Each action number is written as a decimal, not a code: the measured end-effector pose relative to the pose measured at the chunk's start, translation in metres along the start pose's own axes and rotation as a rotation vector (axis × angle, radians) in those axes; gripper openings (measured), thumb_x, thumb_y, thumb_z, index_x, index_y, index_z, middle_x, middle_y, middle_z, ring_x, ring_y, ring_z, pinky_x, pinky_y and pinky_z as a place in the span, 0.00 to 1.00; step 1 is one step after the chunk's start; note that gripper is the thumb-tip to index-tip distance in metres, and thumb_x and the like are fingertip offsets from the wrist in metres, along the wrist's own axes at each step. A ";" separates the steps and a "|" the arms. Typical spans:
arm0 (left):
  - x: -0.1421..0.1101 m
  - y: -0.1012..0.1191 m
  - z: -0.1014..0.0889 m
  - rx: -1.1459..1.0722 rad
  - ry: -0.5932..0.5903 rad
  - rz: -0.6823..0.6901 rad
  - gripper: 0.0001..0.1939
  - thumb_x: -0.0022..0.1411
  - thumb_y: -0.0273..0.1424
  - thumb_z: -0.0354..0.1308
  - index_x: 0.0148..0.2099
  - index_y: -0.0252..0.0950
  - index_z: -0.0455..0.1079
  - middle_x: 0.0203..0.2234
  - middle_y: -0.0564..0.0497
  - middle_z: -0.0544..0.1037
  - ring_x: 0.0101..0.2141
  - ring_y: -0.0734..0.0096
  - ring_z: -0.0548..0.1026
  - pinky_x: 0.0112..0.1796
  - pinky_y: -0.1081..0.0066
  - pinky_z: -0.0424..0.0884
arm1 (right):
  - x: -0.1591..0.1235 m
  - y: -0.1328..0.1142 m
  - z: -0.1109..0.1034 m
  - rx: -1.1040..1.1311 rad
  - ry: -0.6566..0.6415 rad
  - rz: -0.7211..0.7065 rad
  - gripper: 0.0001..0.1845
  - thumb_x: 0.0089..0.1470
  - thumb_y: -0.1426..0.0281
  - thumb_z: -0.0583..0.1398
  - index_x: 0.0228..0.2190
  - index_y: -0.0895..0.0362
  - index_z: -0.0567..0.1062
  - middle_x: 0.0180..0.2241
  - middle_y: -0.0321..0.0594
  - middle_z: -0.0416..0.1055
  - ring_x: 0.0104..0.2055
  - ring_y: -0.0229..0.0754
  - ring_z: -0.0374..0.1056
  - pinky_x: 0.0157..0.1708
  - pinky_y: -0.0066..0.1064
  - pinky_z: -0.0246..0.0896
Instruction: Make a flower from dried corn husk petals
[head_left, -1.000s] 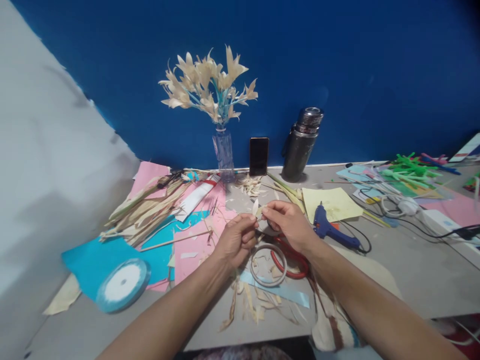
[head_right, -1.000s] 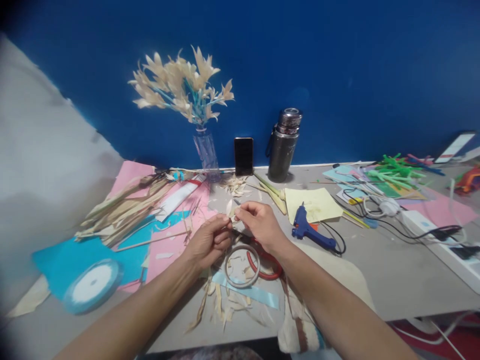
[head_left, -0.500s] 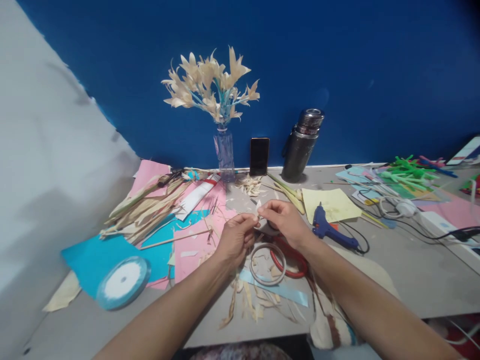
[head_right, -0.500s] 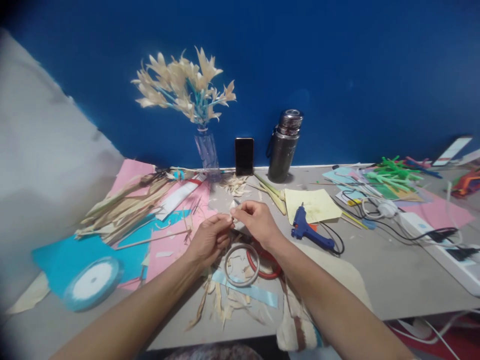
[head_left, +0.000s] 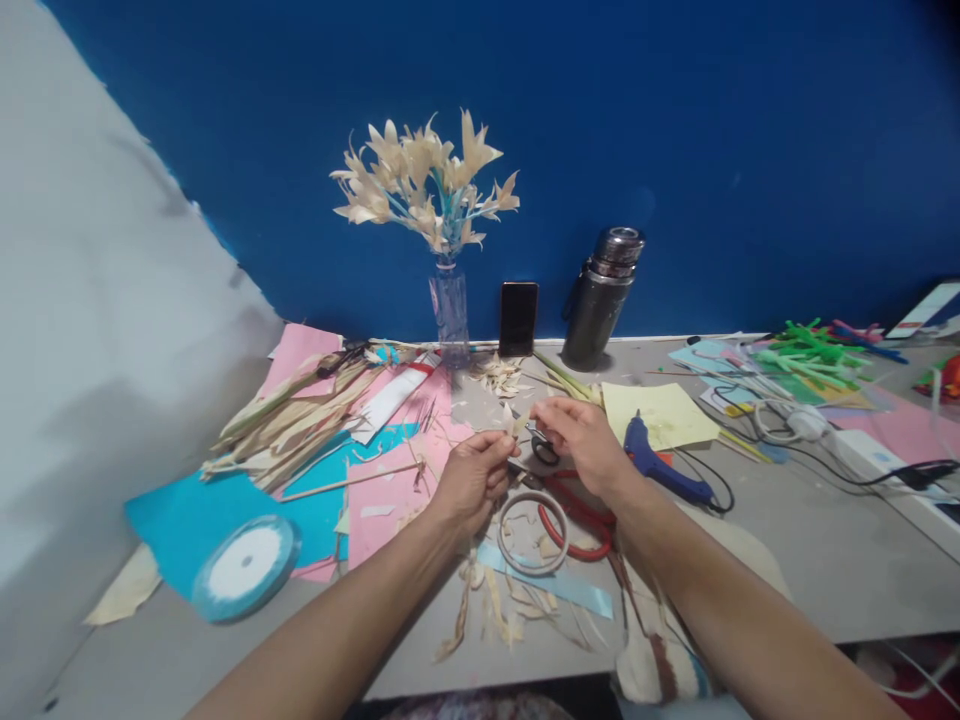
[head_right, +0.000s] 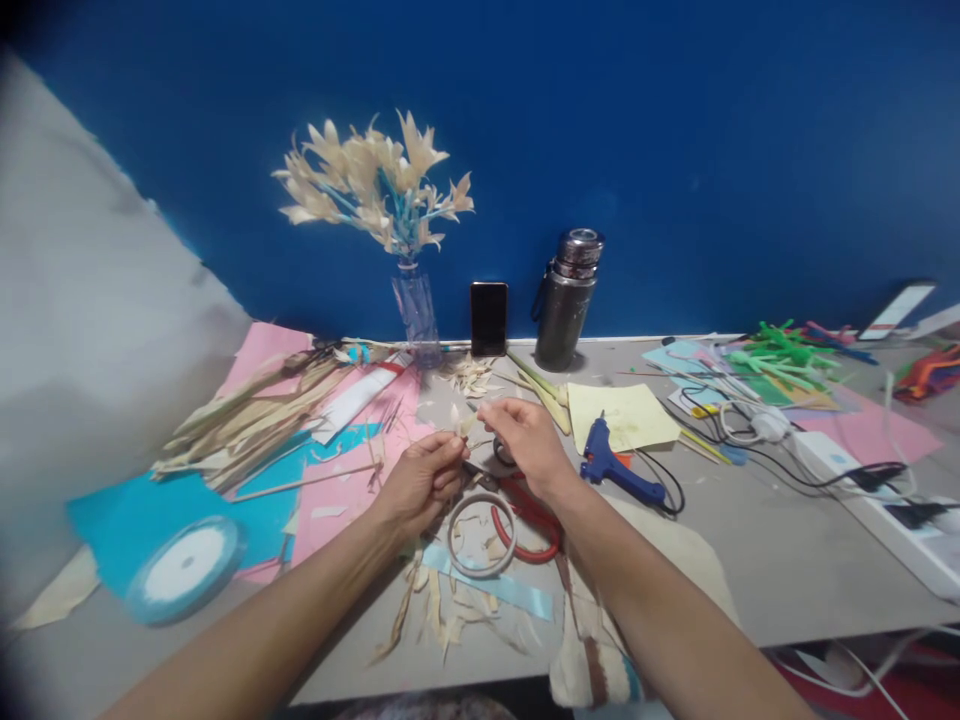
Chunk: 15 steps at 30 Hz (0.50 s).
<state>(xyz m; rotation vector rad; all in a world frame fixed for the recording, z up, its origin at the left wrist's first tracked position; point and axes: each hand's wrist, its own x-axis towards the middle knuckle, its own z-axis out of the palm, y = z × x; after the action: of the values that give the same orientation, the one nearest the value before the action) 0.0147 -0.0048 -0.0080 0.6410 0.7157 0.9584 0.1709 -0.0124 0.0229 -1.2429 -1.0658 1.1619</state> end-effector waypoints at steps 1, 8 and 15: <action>0.000 0.000 0.000 0.004 0.001 0.001 0.19 0.41 0.34 0.76 0.28 0.29 0.70 0.20 0.55 0.72 0.13 0.91 0.54 0.14 0.82 0.44 | 0.000 0.000 -0.001 0.014 -0.014 0.008 0.20 0.46 0.53 0.66 0.25 0.58 0.74 0.19 0.30 0.59 0.19 0.31 0.47 0.18 0.27 0.37; 0.002 -0.001 -0.002 0.022 0.020 0.011 0.18 0.42 0.33 0.75 0.29 0.29 0.71 0.21 0.53 0.74 0.13 0.90 0.55 0.14 0.82 0.44 | -0.001 0.001 -0.001 -0.006 -0.098 -0.022 0.19 0.47 0.54 0.66 0.23 0.57 0.73 0.16 0.28 0.56 0.19 0.32 0.46 0.19 0.27 0.40; -0.002 -0.001 0.001 0.068 -0.060 -0.022 0.18 0.45 0.36 0.73 0.34 0.27 0.75 0.24 0.49 0.77 0.13 0.89 0.55 0.15 0.80 0.45 | 0.003 0.007 -0.003 -0.055 0.028 -0.043 0.17 0.46 0.57 0.67 0.22 0.57 0.72 0.16 0.28 0.58 0.18 0.32 0.49 0.19 0.27 0.42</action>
<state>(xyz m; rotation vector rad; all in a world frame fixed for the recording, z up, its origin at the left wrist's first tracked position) 0.0155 -0.0075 -0.0077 0.7173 0.7034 0.8942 0.1735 -0.0099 0.0157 -1.2690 -1.1051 1.0860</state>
